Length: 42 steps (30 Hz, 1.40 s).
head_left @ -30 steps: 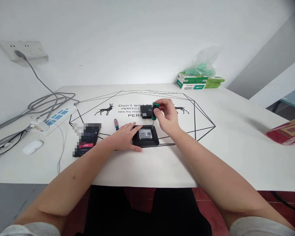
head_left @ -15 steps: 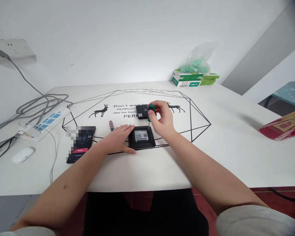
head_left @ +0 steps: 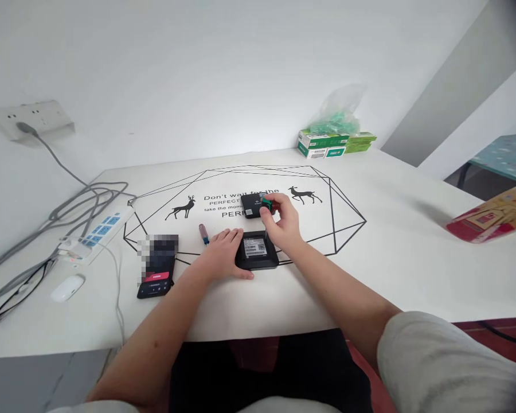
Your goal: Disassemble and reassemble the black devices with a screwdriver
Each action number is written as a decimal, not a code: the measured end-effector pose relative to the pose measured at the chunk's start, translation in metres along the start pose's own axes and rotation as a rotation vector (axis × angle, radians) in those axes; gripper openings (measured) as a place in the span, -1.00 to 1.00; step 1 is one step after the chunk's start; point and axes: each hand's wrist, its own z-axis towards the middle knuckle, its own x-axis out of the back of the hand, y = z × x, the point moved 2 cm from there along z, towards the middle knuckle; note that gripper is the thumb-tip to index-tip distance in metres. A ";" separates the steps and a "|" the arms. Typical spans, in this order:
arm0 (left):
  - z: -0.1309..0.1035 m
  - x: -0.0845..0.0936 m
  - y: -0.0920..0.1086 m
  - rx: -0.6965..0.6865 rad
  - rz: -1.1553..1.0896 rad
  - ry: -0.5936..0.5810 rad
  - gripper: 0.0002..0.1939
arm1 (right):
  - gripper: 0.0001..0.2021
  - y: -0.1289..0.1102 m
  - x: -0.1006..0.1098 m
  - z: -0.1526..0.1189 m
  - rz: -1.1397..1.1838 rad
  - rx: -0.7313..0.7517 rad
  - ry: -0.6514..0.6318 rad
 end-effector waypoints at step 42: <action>-0.004 0.022 -0.004 -0.137 -0.072 0.055 0.02 | -0.81 -0.054 -0.029 -0.011 0.184 0.123 -0.139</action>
